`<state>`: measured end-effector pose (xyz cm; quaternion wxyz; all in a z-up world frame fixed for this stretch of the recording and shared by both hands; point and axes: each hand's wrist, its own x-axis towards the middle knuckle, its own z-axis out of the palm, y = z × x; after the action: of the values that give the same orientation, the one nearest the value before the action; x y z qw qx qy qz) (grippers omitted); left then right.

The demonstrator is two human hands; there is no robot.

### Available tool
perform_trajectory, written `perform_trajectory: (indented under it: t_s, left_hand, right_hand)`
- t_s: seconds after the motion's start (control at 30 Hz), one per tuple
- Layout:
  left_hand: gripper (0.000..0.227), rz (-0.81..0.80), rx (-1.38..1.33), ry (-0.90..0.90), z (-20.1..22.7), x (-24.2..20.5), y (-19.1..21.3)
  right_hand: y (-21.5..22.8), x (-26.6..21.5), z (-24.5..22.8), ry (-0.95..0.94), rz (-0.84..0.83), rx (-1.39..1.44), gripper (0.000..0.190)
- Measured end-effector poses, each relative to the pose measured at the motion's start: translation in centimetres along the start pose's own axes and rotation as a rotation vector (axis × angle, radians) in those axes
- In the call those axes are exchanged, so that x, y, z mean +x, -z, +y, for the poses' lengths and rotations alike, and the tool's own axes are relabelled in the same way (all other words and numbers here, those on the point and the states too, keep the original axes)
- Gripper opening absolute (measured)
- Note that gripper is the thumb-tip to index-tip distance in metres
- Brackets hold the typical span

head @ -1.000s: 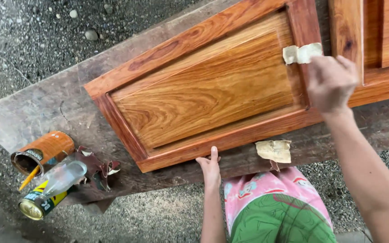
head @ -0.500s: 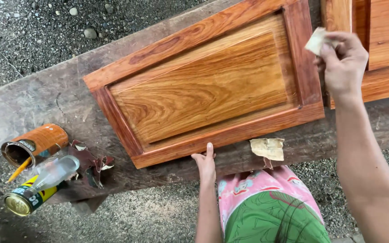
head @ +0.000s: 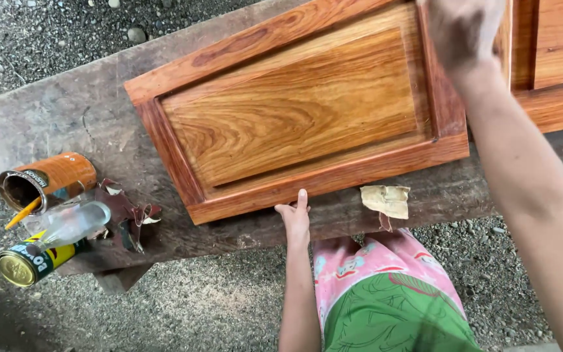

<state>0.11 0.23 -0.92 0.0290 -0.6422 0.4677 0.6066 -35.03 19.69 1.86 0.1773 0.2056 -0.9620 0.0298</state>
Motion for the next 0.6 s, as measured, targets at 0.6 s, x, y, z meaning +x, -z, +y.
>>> perform_trajectory:
  t_s: [0.6]
  left_hand:
    - [0.062, -0.041, 0.085, 0.075, 0.6, -0.5, 0.1]
  right_hand:
    - [0.3, -6.1, -2.0, 0.3, -0.207, 0.146, 0.055]
